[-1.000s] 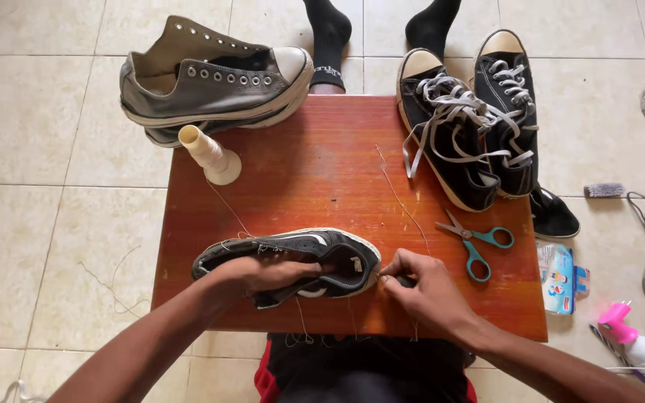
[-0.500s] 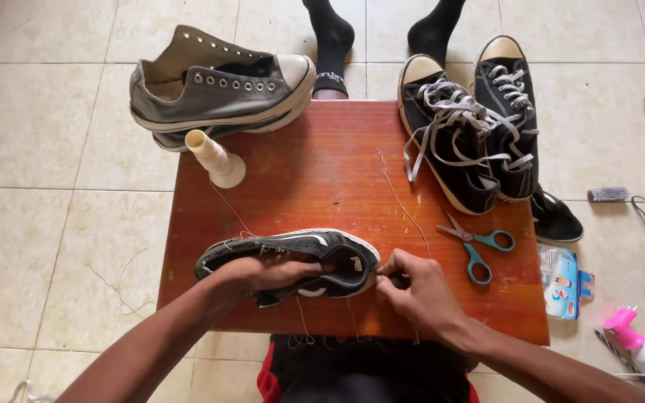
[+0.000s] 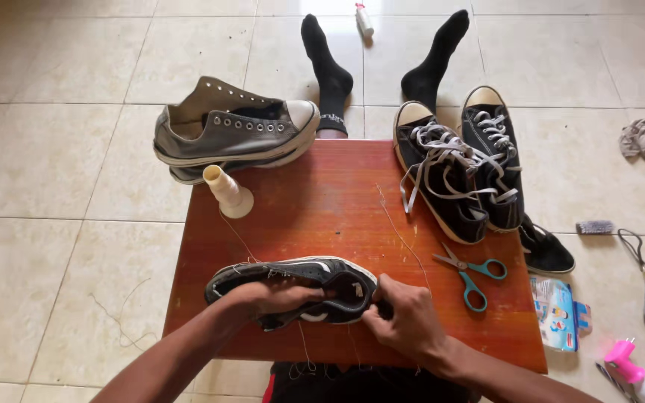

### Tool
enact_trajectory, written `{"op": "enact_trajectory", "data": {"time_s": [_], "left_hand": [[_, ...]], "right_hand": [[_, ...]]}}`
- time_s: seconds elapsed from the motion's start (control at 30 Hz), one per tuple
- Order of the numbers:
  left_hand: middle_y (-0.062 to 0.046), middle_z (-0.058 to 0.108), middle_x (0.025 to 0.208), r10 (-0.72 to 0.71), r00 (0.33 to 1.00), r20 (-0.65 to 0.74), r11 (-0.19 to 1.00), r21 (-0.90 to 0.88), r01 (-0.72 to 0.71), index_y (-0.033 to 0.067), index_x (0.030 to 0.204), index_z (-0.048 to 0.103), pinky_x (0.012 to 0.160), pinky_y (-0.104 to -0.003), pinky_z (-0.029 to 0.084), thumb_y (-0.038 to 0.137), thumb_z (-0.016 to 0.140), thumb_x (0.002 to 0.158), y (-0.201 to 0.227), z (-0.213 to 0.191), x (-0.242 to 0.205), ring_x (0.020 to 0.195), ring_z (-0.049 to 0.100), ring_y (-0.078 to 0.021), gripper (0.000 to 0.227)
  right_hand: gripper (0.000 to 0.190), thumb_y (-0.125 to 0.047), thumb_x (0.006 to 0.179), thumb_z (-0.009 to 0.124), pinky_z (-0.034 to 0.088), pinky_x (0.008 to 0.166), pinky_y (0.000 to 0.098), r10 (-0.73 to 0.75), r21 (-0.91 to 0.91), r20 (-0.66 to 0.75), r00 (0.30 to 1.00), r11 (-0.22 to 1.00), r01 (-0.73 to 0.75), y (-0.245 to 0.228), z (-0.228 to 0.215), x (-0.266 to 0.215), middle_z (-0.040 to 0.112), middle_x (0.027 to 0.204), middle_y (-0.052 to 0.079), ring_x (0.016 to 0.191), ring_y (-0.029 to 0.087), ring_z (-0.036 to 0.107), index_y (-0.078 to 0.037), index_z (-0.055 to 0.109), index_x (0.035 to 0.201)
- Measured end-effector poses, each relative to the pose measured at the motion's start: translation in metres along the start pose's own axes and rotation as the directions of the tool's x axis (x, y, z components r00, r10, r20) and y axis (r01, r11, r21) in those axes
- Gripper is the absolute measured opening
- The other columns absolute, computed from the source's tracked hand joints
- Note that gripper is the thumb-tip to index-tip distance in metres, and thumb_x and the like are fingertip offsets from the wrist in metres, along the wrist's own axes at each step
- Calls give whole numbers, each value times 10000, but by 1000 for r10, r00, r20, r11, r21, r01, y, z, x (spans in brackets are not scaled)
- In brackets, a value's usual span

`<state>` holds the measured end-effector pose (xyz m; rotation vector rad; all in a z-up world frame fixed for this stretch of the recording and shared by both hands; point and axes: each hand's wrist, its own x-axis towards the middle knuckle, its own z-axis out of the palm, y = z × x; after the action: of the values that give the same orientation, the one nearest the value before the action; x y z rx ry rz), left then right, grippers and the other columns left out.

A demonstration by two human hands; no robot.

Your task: The person sews a black sneaker by hand using thread and a needle, pulling the thread through the shoe's material.

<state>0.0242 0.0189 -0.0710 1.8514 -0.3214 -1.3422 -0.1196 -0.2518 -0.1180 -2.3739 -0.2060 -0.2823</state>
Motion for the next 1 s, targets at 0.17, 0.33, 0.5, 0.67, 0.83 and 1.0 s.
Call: {"op": "enact_trajectory", "data": {"time_s": [0.17,0.33,0.5,0.67,0.83,1.0], "left_hand": [[24,905,1180,-189,980,-65,978,-107,181,187,1308,916,883,-299,597,488,777,1116,26,6,-26,998,768,-134,383],[-124,953,1117,-178,975,-131,904,-413,109,-1,1252,943,816,-308,662,280,888,1087,19,-7,-62,937,859,-209,330],[-5,926,1019,107,846,-522,869,462,175,243,1098,829,851,-528,587,414,665,1209,40,-18,-124,932,829,-332,262],[-43,828,859,394,748,-534,629,750,204,237,933,776,668,-622,591,453,750,1181,10,2,-100,807,815,-385,330],[-59,801,792,479,813,-332,544,839,23,317,1088,865,615,-574,536,505,835,1136,15,4,-70,742,766,-373,196],[-211,863,1179,572,778,-260,594,785,-175,106,1212,735,777,-619,628,383,840,1048,-55,9,-17,1010,819,-498,339]], "right_hand": [[184,-206,896,802,524,619,425,-16,30,7,1000,999,15,-1,-18,-6,764,765,3,613,231,722,-184,623,930],[149,-275,896,848,600,738,407,72,-5,32,997,997,-72,6,-18,-28,878,858,3,726,253,823,-233,726,970],[78,-195,879,842,587,655,338,92,8,-106,990,996,-92,14,-13,-41,878,822,-73,633,141,777,-193,775,920],[86,-221,877,862,593,668,335,138,31,-107,985,990,-135,14,-11,-40,886,820,-79,631,145,784,-199,789,918],[87,-210,882,844,594,689,349,123,37,-86,989,992,-120,16,-10,-43,881,831,-62,643,168,770,-197,774,933],[99,-208,905,845,570,638,342,105,48,-87,991,994,-101,12,-13,-42,862,806,-52,611,154,732,-185,752,930]]}}
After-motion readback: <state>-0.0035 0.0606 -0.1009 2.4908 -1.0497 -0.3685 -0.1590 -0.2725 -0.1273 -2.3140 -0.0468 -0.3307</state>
